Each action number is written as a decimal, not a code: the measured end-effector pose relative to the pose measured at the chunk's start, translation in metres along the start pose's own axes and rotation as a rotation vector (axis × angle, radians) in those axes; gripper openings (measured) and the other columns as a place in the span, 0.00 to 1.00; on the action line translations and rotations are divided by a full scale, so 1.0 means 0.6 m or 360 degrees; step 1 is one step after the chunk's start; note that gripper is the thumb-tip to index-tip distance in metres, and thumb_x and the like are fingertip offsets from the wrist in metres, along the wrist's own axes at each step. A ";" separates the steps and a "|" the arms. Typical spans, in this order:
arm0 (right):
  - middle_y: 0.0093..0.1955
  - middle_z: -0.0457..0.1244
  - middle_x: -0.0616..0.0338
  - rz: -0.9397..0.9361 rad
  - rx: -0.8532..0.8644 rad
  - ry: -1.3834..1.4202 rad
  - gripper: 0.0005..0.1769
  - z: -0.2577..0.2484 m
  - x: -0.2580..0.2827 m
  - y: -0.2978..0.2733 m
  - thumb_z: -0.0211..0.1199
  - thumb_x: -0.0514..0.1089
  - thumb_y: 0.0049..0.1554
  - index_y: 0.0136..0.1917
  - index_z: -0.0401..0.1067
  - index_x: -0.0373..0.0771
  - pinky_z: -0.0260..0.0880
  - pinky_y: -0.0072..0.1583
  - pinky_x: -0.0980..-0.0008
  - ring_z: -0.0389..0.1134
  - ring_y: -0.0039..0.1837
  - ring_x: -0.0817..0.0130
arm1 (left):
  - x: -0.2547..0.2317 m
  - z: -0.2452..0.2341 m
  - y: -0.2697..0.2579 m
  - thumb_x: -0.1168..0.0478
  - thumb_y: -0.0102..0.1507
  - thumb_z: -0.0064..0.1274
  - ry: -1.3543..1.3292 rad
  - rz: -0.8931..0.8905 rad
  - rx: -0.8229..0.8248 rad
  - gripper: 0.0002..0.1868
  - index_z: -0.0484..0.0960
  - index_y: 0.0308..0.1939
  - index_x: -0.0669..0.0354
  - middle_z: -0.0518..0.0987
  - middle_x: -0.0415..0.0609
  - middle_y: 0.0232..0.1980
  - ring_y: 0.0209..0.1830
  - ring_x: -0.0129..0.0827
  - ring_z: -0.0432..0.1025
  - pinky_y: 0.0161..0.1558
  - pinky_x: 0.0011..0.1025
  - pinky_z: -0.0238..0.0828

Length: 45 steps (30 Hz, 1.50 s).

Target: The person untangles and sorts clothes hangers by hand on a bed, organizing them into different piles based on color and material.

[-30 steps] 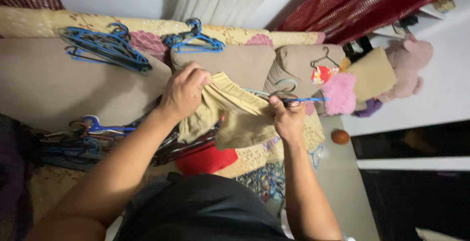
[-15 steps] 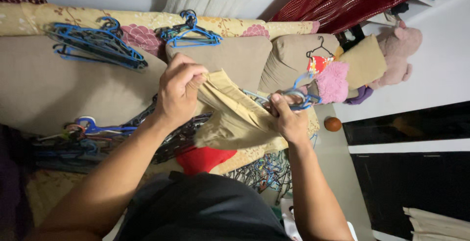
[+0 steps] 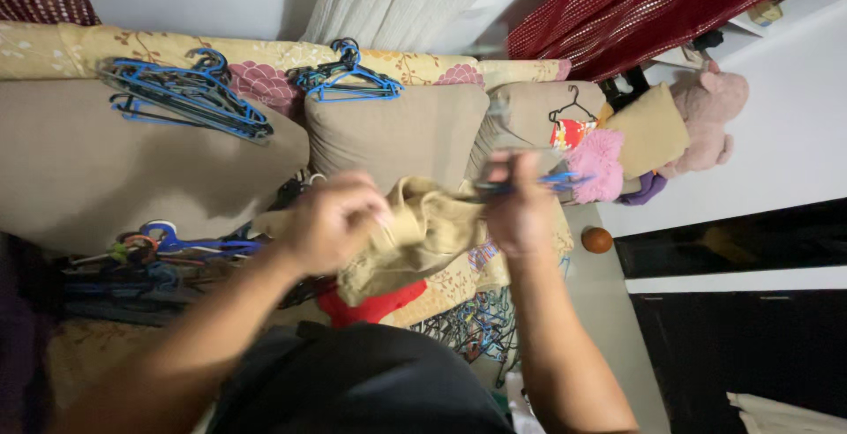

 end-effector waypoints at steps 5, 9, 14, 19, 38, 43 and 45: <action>0.28 0.58 0.71 0.0235 -0.0029 0.0563 0.23 -0.010 -0.015 0.047 0.53 0.62 0.63 0.42 0.70 0.42 0.69 0.52 0.59 0.60 0.37 0.70 | -0.001 0.119 -0.042 0.57 0.62 0.61 -0.0518 -0.0228 0.0712 0.15 0.79 0.24 0.61 0.78 0.48 0.22 0.20 0.30 0.70 0.26 0.32 0.66; 0.24 0.55 0.72 0.0018 0.0702 0.1148 0.33 -0.040 0.125 0.071 0.45 0.62 0.73 0.32 0.67 0.45 0.58 0.36 0.75 0.51 0.28 0.79 | 0.084 0.091 -0.051 0.51 0.59 0.64 -0.0109 -0.0960 0.0730 0.14 0.86 0.29 0.57 0.81 0.44 0.23 0.20 0.28 0.69 0.25 0.34 0.66; 0.23 0.56 0.75 0.0301 0.0984 0.0635 0.21 0.021 0.090 0.037 0.53 0.55 0.70 0.40 0.71 0.41 0.54 0.35 0.74 0.53 0.27 0.81 | 0.050 0.005 -0.030 0.49 0.60 0.63 0.0191 -0.0561 -0.0026 0.21 0.80 0.47 0.61 0.81 0.48 0.29 0.28 0.32 0.76 0.34 0.33 0.73; 0.36 0.62 0.64 0.0336 -0.0087 -0.0309 0.11 0.039 -0.078 0.048 0.59 0.53 0.64 0.45 0.68 0.46 0.56 0.34 0.71 0.59 0.33 0.73 | -0.044 0.080 0.008 0.46 0.60 0.62 0.0160 0.0127 -0.0067 0.35 0.71 0.60 0.70 0.82 0.52 0.35 0.35 0.43 0.78 0.40 0.39 0.73; 0.43 0.69 0.47 -0.0407 0.0313 -0.2553 0.29 0.121 -0.020 -0.018 0.64 0.63 0.56 0.61 0.74 0.41 0.70 0.50 0.53 0.71 0.47 0.49 | 0.115 0.035 -0.066 0.59 0.73 0.36 -0.0158 -0.0975 -0.0163 0.17 0.78 0.60 0.57 0.76 0.46 0.26 0.22 0.28 0.65 0.28 0.30 0.63; 0.40 0.67 0.49 -0.0527 0.0731 -0.1876 0.22 0.218 -0.033 -0.085 0.63 0.62 0.61 0.48 0.74 0.40 0.70 0.50 0.55 0.70 0.45 0.52 | 0.109 0.095 -0.067 0.61 0.69 0.50 -0.0132 -0.0229 -0.0019 0.11 0.75 0.53 0.60 0.79 0.50 0.44 0.44 0.38 0.75 0.46 0.37 0.73; 0.39 0.66 0.49 -0.0490 0.0871 -0.1756 0.22 0.244 -0.035 -0.106 0.62 0.61 0.61 0.44 0.72 0.39 0.69 0.49 0.56 0.70 0.44 0.53 | 0.124 0.111 -0.078 0.60 0.69 0.51 -0.0186 -0.0198 0.0021 0.13 0.74 0.56 0.60 0.79 0.51 0.48 0.49 0.39 0.75 0.50 0.38 0.73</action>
Point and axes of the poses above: each hand's wrist, its own y-axis towards the middle knuckle, its own z-axis out of the palm, x = y × z, the point moved 6 cm from there along y, towards the middle knuckle
